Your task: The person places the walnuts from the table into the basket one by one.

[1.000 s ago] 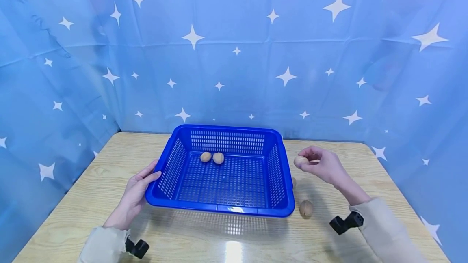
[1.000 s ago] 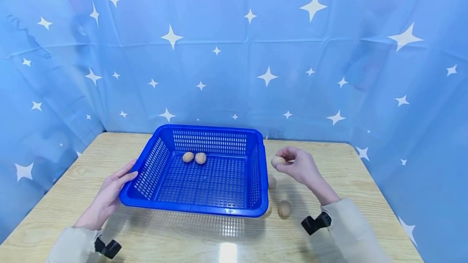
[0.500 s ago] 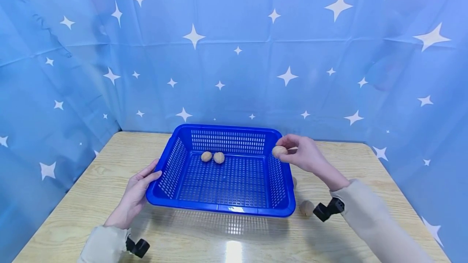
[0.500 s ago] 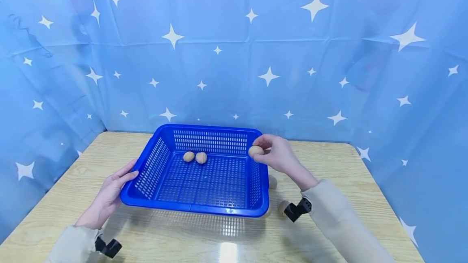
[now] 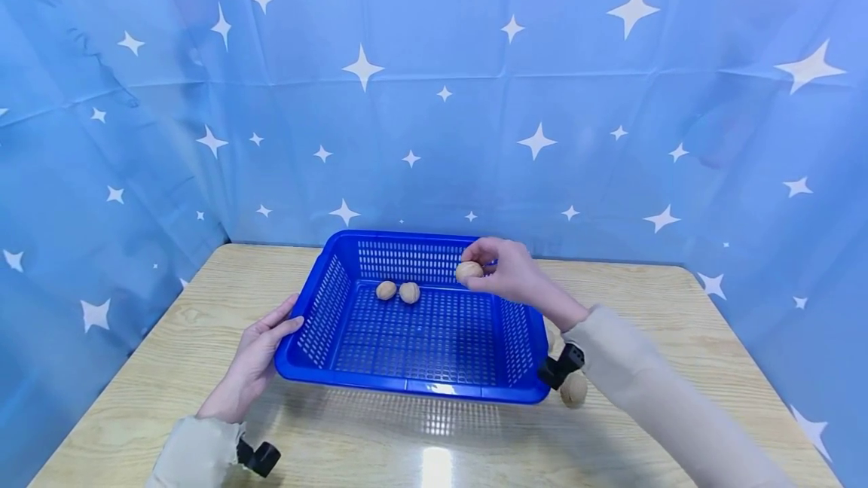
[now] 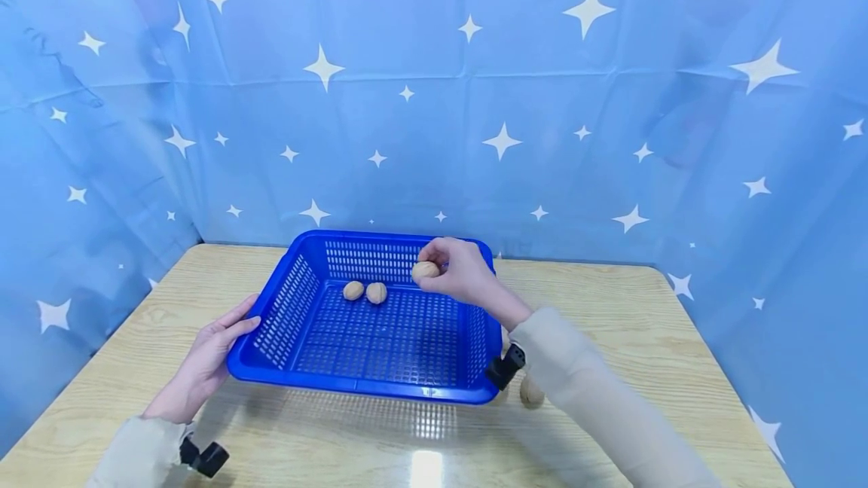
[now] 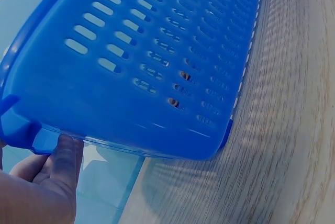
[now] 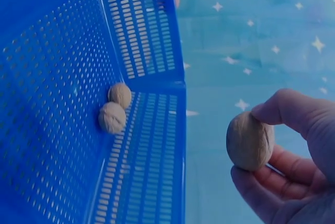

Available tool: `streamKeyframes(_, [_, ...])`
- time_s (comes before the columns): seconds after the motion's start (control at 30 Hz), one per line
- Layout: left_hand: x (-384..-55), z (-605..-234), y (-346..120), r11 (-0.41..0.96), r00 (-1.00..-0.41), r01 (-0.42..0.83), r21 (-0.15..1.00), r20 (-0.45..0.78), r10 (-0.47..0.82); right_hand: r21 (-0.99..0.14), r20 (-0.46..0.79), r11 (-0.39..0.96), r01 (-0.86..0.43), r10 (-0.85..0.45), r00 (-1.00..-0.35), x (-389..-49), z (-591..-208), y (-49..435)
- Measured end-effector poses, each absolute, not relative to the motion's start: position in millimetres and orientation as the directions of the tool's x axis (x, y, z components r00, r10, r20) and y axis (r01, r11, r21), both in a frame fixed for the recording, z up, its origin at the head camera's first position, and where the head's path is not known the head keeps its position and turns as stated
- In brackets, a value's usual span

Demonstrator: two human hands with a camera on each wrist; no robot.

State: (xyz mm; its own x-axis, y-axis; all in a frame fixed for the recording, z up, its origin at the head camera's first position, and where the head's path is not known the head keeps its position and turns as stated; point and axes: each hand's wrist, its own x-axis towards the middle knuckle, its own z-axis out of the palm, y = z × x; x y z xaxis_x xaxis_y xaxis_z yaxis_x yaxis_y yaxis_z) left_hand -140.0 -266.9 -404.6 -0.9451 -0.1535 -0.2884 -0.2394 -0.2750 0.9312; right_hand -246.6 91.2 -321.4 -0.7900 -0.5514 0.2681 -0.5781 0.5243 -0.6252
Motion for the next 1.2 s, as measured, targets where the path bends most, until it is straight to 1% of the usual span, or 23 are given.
streamKeyframes(0.17, [-140.4,-405.1,-266.3,-0.282,-0.944,-0.241,0.929,-0.291,-0.154,-0.645,0.278,0.472,-0.601,-0.587,-0.76,-249.3,-324.0,72.3])
streamKeyframes(0.43, [-141.1,-405.5,-266.9,-0.275,-0.947,-0.24,0.931,-0.287,-0.147,-0.694,0.244,0.429,-0.578,-0.615,-0.75,-249.6,-326.6,41.0])
streamKeyframes(0.73, [-141.7,-406.2,-266.7,-0.283,-0.944,-0.241,0.929,-0.292,-0.156,-0.682,0.243,0.407,-0.608,-0.657,-0.713,-253.6,-337.1,8.1])
streamKeyframes(0.87, [-142.4,-406.3,-267.3,-0.273,-0.94,-0.25,0.929,-0.3,-0.161,-0.677,0.224,0.415,-0.608,-0.671,-0.707,-255.5,-343.3,-5.7])
streamKeyframes(1.2, [-142.3,-407.1,-268.3,-0.264,-0.939,-0.254,0.93,-0.303,-0.162,-0.703,0.206,0.383,-0.599,-0.698,-0.686,-259.8,-358.5,-41.1])
